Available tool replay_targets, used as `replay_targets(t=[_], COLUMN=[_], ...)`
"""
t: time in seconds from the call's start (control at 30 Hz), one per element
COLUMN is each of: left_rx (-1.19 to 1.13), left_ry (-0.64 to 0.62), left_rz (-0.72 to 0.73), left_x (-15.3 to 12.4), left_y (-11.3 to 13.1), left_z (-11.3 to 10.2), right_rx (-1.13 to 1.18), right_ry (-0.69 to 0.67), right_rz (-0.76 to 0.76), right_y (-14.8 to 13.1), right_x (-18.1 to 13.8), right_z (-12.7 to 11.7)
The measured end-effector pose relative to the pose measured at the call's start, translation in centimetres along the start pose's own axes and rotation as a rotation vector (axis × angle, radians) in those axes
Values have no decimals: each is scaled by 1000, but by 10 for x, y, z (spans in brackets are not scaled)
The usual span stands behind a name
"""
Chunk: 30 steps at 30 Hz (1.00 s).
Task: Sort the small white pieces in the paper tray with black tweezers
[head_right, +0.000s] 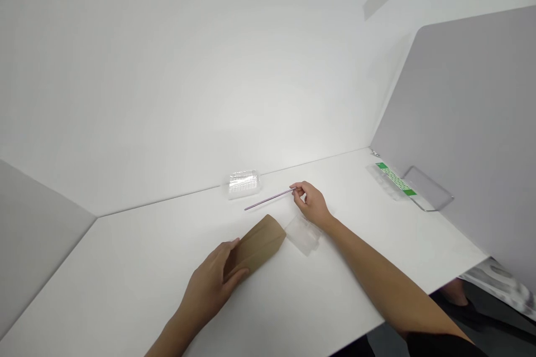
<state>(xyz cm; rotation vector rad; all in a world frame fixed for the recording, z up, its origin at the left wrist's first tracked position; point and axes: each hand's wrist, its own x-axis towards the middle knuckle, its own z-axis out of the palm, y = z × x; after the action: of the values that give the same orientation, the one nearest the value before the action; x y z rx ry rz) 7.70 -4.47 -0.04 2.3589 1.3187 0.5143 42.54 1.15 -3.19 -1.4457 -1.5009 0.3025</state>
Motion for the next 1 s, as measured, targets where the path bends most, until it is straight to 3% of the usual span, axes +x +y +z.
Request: replay_targets(t=[0.2,0.53,0.73,1.0], left_rx=[-70,-121,-84,-218], left_ry=[-68,-73,26,124], left_rz=[-67,-121,-44,-11], left_x=[5,7,6,6], left_y=[6,0,-2,-10], left_z=[-4,-6,4,12], right_rx=[-19,-49,-73,-153], right_ry=[-10,-5,31,-47], right_rz=[-22,-119,-227,-303], right_y=[0,-2,-6,-9], right_x=[0,-3,-7,-9], right_z=[0,0,-2,-4])
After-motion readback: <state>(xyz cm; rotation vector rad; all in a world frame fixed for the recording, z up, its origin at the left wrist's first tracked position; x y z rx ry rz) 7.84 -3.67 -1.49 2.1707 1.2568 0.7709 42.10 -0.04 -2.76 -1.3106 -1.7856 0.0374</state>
